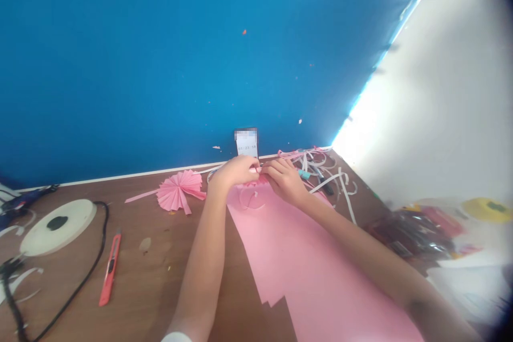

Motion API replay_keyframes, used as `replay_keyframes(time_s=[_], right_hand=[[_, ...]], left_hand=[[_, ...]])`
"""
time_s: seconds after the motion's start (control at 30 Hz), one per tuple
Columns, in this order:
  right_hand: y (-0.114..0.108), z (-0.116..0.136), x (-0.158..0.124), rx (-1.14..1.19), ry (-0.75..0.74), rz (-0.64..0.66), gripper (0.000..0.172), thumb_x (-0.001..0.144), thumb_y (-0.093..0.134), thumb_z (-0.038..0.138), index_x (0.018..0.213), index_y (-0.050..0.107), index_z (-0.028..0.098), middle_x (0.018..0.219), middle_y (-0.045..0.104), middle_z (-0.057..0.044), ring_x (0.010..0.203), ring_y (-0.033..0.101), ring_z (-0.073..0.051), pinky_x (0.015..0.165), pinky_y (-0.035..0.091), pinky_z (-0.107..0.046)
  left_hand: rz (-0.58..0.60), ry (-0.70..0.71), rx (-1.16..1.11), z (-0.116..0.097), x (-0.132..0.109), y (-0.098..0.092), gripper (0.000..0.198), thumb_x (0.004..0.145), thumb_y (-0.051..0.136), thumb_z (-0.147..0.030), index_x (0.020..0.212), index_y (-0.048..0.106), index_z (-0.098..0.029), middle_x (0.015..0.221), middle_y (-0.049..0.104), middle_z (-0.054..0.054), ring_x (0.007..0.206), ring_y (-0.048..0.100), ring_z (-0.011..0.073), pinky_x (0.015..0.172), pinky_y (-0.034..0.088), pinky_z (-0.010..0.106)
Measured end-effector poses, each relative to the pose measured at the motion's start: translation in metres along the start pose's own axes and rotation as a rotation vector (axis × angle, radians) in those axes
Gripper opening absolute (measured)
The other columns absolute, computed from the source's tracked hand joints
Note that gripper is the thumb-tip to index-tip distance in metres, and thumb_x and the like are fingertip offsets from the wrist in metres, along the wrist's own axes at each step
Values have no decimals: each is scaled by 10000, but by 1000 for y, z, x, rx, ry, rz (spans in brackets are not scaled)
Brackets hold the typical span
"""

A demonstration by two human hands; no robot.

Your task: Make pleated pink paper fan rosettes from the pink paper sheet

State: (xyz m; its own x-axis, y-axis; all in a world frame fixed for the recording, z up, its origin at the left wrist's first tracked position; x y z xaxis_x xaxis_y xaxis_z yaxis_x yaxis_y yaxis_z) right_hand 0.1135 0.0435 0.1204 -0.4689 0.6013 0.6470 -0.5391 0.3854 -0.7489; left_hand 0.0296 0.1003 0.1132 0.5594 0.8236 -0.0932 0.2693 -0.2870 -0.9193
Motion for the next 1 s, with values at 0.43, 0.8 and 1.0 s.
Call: replay_keyframes(time_s=[0.43, 0.8, 1.0], right_hand=[[-1, -13, 0, 191, 223, -81, 324, 894, 392, 132, 1169, 541, 213, 996, 646, -74, 928, 535, -236, 816, 383, -362], [8, -9, -5, 122, 182, -42, 319, 866, 421, 113, 1155, 523, 201, 971, 639, -87, 893, 528, -247, 785, 371, -356], [12, -5, -4, 158, 162, 22, 316, 858, 429, 105, 1152, 505, 191, 951, 628, -85, 897, 525, -248, 777, 379, -350]], left_hand=[[-20, -61, 129, -12, 2, 0, 177, 736, 509, -271, 838, 644, -218, 840, 677, 70, 718, 582, 195, 607, 364, 269], [46, -65, 135, -9, 2, 7, 146, 707, 525, -260, 808, 623, -222, 793, 669, 53, 651, 566, 177, 570, 351, 264], [88, -42, 105, -3, 3, 14, 167, 699, 518, -272, 822, 619, -219, 755, 646, 41, 595, 535, 164, 535, 335, 261]])
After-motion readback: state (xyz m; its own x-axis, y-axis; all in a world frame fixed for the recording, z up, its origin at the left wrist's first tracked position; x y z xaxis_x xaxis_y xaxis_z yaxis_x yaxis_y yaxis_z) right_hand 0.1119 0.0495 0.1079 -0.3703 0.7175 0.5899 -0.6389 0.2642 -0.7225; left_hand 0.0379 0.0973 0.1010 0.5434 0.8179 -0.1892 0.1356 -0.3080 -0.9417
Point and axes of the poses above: each hand's wrist, its own x-axis towards the middle knuckle, its own y-axis out of the palm, z = x × y, the point moved 10 cm from there along x, towards the middle knuckle
